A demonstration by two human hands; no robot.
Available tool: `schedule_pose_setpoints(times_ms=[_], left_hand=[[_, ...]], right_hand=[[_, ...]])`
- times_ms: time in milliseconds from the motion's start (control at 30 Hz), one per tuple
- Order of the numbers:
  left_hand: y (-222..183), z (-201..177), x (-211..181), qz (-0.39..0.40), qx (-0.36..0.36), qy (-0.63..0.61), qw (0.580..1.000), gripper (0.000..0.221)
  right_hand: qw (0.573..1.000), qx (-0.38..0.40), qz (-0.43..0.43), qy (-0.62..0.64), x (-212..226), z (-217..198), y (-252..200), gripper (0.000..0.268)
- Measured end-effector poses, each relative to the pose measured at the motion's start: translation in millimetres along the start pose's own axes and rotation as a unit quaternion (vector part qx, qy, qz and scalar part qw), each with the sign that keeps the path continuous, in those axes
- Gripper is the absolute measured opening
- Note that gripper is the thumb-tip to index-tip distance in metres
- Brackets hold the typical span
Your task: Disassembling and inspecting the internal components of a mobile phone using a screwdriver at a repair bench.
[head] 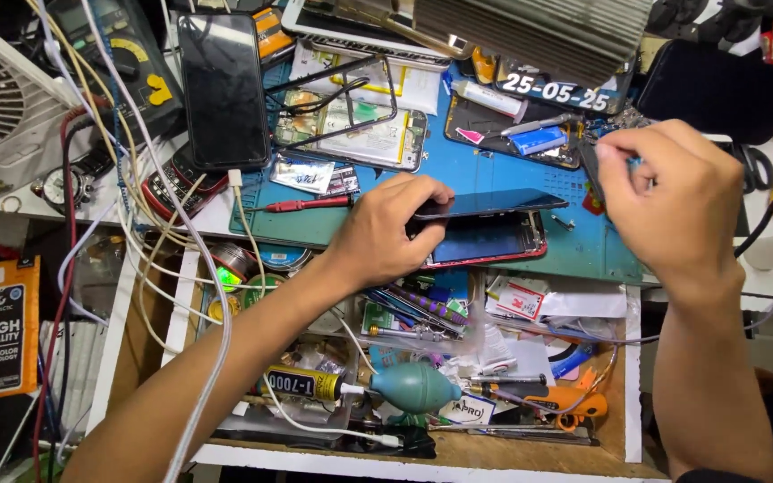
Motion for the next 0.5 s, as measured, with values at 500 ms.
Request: schedule_pose_setpoints(times_ms=[500], left_hand=[[4,-2,-7,0.011,-0.016,0.003,1.0,0.021]], right_hand=[[0.821,0.466,-0.129,0.304,166,68,-69,0.023]])
Point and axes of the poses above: each hand's wrist, its own y-axis towards the middle knuckle, its own z-axis out of the palm, x = y × z, the point moved 6 cm from there along y, towards the middle knuckle, and after that the axes turned 10 degrees about -x, right-handed, at the moved point
